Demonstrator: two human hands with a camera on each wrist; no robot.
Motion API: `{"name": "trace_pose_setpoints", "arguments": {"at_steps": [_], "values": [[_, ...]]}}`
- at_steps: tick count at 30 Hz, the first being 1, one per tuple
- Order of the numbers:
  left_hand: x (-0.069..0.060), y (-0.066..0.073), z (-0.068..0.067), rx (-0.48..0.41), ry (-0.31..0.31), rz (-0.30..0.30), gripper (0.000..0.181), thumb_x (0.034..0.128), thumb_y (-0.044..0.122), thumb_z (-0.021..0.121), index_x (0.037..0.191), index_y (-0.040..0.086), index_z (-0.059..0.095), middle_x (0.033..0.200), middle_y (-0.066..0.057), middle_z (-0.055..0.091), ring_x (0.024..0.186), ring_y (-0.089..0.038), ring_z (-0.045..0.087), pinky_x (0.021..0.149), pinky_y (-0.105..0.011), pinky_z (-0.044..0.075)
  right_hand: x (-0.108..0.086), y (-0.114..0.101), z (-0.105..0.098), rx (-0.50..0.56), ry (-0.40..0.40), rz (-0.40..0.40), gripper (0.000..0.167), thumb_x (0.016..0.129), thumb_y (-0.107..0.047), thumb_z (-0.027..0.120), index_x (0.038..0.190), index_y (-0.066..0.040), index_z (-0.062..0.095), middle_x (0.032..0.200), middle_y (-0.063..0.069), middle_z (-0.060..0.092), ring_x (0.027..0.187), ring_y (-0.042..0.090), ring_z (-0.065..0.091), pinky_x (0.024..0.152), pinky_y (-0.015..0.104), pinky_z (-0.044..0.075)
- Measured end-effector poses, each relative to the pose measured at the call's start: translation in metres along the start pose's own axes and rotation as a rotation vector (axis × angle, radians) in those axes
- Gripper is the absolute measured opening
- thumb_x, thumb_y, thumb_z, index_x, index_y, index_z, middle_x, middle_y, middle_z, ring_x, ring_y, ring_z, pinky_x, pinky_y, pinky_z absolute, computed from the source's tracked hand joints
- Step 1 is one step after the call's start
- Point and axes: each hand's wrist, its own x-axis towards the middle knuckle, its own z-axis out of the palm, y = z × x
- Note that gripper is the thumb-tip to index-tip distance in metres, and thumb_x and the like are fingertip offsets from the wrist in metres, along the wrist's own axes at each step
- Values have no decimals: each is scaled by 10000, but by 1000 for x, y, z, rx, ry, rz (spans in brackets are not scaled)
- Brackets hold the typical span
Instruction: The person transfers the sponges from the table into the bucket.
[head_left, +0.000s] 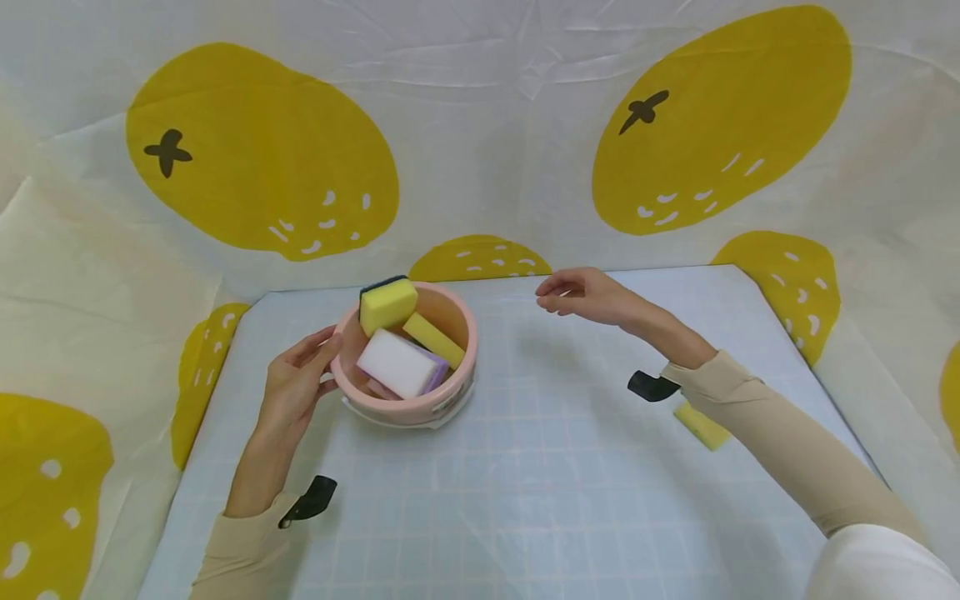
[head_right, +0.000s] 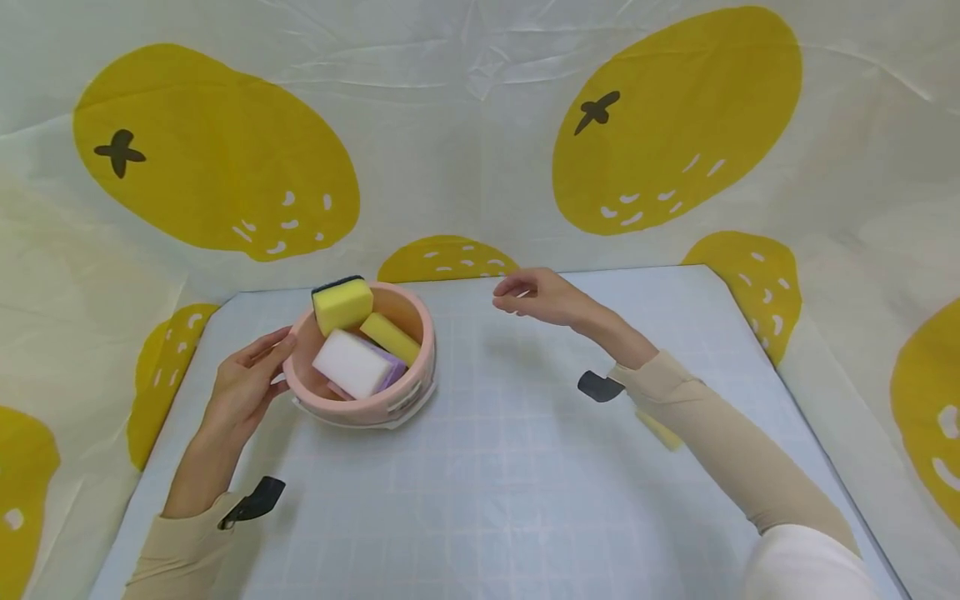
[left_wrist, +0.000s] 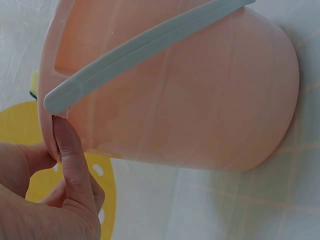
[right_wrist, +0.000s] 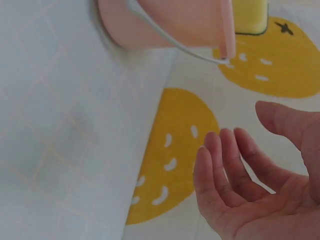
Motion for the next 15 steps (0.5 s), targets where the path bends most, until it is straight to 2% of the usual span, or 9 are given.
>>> {"name": "trace_pose_setpoints", "arguments": {"at_steps": [7,15], "values": [[3,-1,2,21,26,-26,745,854,546,769,1487,211,563,1418,-37,591,1059,-110,622,783,-192,576,-21,17,-7,-19,52,59,363,1030,-278,654,1286,-21,645,1179,111,703,1031,227,667,927,310,537],[2,1,1,12,16,-23,717,874,524,766,1481,199,565,1372,-21,608,1042,-118,616,771,-187,575,-47,38,-14,-32,105,116,423,1034,-338,641,1332,-39,617,1259,132,671,1086,266,649,997,441,499]]}}
